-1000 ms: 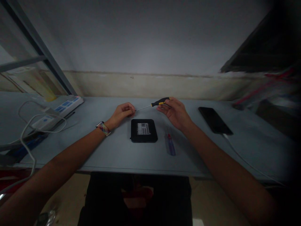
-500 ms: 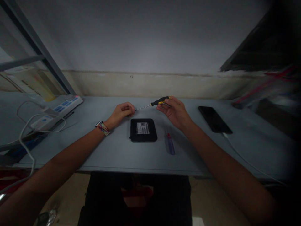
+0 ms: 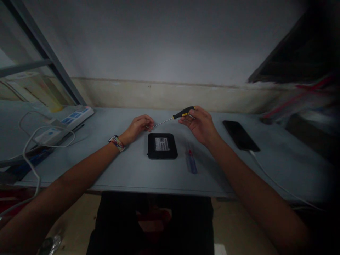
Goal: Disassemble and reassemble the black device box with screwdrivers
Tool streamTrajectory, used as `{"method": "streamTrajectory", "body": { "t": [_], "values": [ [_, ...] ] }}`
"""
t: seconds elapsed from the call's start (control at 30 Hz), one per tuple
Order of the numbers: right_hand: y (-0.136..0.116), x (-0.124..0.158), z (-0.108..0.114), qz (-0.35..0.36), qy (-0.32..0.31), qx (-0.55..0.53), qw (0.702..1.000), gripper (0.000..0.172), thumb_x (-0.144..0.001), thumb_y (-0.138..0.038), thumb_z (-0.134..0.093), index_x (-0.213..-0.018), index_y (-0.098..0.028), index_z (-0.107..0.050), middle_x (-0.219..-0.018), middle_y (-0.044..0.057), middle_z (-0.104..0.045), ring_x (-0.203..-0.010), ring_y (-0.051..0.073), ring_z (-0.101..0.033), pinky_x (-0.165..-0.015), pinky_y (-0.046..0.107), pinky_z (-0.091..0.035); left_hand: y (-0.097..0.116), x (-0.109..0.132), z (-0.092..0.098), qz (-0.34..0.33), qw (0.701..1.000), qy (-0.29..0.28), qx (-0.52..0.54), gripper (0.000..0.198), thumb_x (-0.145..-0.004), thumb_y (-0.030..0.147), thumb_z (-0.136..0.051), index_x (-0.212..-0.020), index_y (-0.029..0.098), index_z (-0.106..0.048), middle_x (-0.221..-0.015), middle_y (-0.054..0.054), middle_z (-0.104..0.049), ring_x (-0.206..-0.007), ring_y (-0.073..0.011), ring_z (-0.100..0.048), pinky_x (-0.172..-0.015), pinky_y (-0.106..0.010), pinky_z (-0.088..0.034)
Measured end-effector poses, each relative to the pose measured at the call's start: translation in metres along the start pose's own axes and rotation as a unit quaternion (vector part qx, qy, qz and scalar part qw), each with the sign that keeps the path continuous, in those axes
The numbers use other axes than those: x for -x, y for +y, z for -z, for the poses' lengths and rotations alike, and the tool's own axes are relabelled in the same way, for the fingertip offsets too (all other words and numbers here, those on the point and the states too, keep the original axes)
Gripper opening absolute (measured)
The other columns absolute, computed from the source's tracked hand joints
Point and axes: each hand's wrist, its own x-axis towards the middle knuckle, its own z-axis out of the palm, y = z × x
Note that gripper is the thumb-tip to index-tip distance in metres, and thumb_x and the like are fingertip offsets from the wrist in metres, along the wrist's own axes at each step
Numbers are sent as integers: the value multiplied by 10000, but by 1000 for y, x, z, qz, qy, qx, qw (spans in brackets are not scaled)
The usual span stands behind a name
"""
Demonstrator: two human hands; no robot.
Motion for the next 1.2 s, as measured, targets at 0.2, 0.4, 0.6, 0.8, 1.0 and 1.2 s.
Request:
{"method": "streamTrajectory", "body": {
  "t": [0.2, 0.4, 0.6, 0.8, 1.0, 1.2],
  "values": [
    [-30, 14, -33, 88, -47, 53, 994, 322, -761, -484, -965, -898, -272, -765, -844, -8, -741, -681, 145, -703, -618, 291, -655, 0, 1, -3, -42, 996, -42, -72, 179, -825, 334, -716, -899, 173, -739, -851, -52, -708, -784, -176, -636, -733, -317, -501],
    [-32, 26, -69, 113, -139, 97, 979, 338, -809, -499, -944, -1021, -273, -810, -938, 14, -753, -601, 140, -705, -541, 287, -627, 7, 10, -8, -109, 966, -162, -171, 158, -922, 327, -767, -1005, 215, -840, -1051, -96, -778, -988, -238, -701, -909, -389, -524],
    [-12, 19, -77, 128, -197, 93, 968, 315, -841, -407, -938, -1066, -246, -787, -893, -15, -741, -536, 99, -699, -492, 216, -595, 12, 11, -7, -121, 925, -274, -233, 218, -897, 311, -837, -1108, 263, -859, -1303, -89, -758, -1245, -270, -677, -1181, -476, -455],
    [2, 17, -73, 120, -201, 85, 968, 249, -881, -318, -906, -1096, -250, -800, -990, -17, -740, -554, 91, -724, -480, 192, -613, 20, 8, -3, -109, 908, -320, -249, 354, -845, 294, -854, -1196, 245, -845, -1414, -85, -715, -1350, -308, -623, -1271, -486, -390],
    [4, 18, -71, 130, -200, 102, 966, 244, -889, -338, -902, -1100, -263, -805, -970, -11, -745, -557, 90, -715, -477, 187, -609, 22, 5, 0, -101, 899, -342, -256, 435, -793, 364, -884, -1221, 297, -847, -1452, -88, -687, -1367, -326, -612, -1270, -504, -401],
    [6, 18, -71, 125, -198, 104, 967, 249, -887, -359, -903, -1099, -269, -807, -995, -8, -750, -577, 96, -720, -474, 194, -605, 21, 5, -2, -105, 898, -342, -256, 421, -804, 397, -870, -1208, 279, -849, -1483, -99, -673, -1369, -331, -618, -1262, -502, -416]
  ]
}}
